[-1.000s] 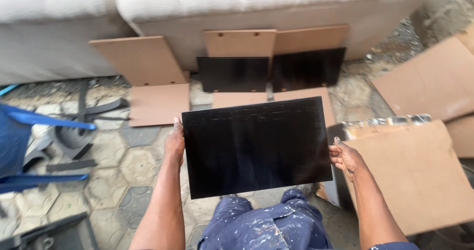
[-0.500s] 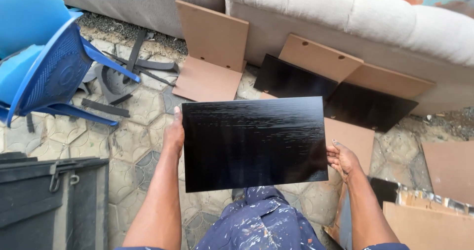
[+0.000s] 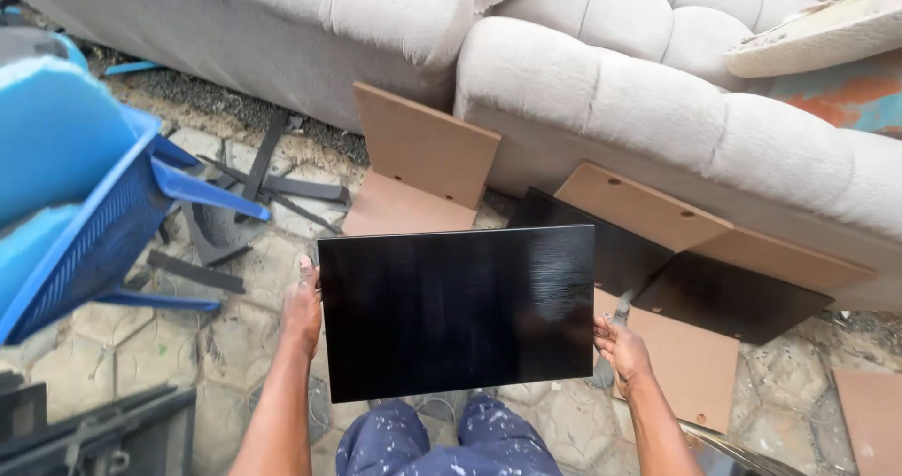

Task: The person applies black paint to a rectangular wooden board using a cloth, repeatedly dipping the cloth into a paint can. After painting, the person places the board against a sofa to dry.

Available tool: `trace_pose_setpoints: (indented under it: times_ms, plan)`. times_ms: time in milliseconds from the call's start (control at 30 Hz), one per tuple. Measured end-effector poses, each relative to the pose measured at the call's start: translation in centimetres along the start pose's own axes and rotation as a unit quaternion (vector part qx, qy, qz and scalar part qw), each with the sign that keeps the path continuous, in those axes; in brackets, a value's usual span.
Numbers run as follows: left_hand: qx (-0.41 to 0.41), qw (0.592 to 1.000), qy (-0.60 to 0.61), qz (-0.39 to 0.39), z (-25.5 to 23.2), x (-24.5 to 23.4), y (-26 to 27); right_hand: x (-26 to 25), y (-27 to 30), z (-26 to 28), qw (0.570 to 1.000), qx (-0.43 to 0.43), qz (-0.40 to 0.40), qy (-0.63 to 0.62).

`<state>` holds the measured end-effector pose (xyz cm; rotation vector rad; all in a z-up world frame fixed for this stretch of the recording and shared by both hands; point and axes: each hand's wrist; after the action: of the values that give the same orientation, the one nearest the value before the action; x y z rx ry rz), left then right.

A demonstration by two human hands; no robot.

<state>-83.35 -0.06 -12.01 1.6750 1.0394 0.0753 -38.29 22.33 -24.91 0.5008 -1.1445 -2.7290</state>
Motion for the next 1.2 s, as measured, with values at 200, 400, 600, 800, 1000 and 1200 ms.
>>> trace_pose_setpoints:
  times_ms: [200, 400, 600, 800, 1000, 1200]
  plan:
    - [0.128, 0.989, 0.011, 0.075, -6.0, -2.1, -10.2, 7.6, -7.8, -2.5, 0.997, -0.029, -0.028, -0.069]
    - [0.161, 0.972, 0.080, 0.150, -8.8, -2.7, -25.4, 19.8, -7.9, -0.2, 0.990, -0.039, -0.110, -0.085]
    - [0.139, 0.972, 0.104, 0.161, -10.7, -2.3, -34.5, 27.9, -11.8, -1.9, 0.980, -0.067, -0.137, -0.129]
    - [0.155, 0.968, 0.128, 0.152, -9.3, 1.2, -43.5, 32.5, -18.1, -6.1, 0.976, -0.059, -0.154, -0.140]
    - [0.152, 0.970, 0.118, 0.148, -9.0, 6.9, -51.9, 35.7, -27.0, -12.7, 0.954, -0.093, -0.176, -0.223]
    - [0.216, 0.955, 0.136, 0.154, -8.8, 13.1, -61.5, 37.7, -37.3, -20.0, 0.934, -0.134, -0.199, -0.263]
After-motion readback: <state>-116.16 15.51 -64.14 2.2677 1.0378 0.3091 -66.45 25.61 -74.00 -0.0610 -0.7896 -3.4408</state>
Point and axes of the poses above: each hand's wrist, its own y-axis away from the middle knuckle, its own x-axis out of the palm, z = x × y, and after that the axes turned 9 degrees about -x, right-handed
